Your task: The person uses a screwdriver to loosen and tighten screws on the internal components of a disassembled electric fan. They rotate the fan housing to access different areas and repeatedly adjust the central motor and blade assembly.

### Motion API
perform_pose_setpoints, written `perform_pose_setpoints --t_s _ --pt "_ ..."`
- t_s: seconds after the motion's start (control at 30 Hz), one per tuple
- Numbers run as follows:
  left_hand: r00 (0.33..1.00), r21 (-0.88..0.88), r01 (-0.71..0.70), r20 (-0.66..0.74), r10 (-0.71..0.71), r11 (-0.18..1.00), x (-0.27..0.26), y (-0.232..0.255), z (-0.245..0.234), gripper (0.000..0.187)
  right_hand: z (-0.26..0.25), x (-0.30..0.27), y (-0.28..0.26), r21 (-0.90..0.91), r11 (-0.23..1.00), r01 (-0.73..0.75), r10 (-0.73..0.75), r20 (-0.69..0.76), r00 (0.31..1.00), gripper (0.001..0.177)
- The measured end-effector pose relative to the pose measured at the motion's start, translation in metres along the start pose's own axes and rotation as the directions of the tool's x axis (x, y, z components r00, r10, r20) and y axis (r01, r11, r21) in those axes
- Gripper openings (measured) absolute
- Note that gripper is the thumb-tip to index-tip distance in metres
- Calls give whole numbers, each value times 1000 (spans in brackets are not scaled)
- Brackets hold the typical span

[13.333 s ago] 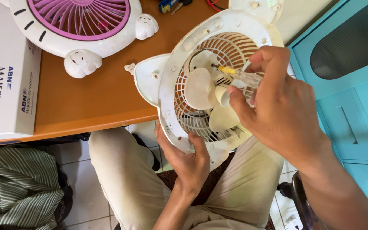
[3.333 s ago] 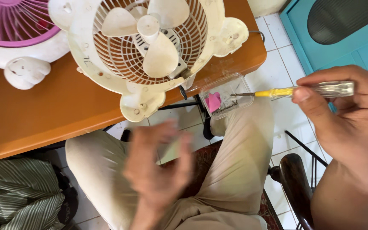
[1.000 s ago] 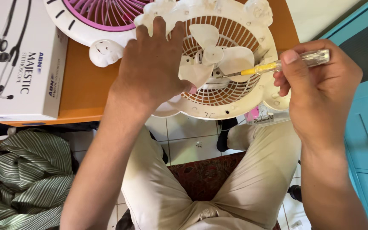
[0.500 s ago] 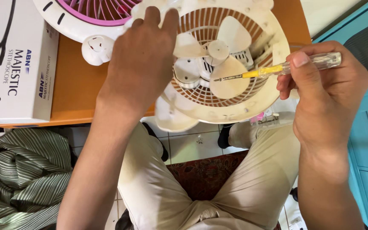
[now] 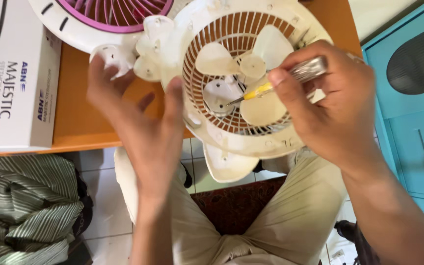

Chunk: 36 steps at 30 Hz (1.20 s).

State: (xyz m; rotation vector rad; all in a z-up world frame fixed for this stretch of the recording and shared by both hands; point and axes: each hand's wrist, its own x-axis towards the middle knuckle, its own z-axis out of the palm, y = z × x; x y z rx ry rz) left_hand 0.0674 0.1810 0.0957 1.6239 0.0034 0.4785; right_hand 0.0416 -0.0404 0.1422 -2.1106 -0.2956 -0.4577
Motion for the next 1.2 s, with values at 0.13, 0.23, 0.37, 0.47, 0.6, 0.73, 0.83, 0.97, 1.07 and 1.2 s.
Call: perform_pose_setpoints --t_s 0.13,0.23,0.37,0.47,0.6,0.73,0.83,0.97,1.07,1.2 --pt "983 -92 184 -9 -185 979 -22 -10 3 91 11 3 1 -76 997 22 -20 17 1000 20" --pt "865 -335 482 330 -378 809 -23 -19 7 77 13 4 5 28 999 -22 23 -47 999 21" --pt "825 -265 485 455 -336 833 -23 -25 13 69 9 -5 15 109 994 -9 21 -113 993 21" --pt "838 -346 472 463 -290 811 -20 -27 21 74 7 -10 20 161 987 6 21 -163 986 21" --pt "880 -378 413 401 -255 829 -29 -29 25 76 5 -22 24 207 978 9 36 -215 976 23" --pt "929 -366 283 335 -158 886 -40 -32 27 79 7 -34 22 166 986 -2 45 -255 966 22" --pt "932 -410 279 334 -142 868 -46 -33 29 77 7 -44 16 127 992 -8 42 -271 962 23" --pt "943 -358 218 318 -100 908 -50 -38 26 75 7 -53 13 -9 1000 12 -14 -281 959 20" --pt "943 -386 259 300 -146 885 -54 -44 24 76 9 -55 12 -43 999 15 -26 -270 963 19" --pt "949 -447 255 286 -133 857 -55 -51 25 76 12 -55 9 -59 998 2 -16 -248 969 16"
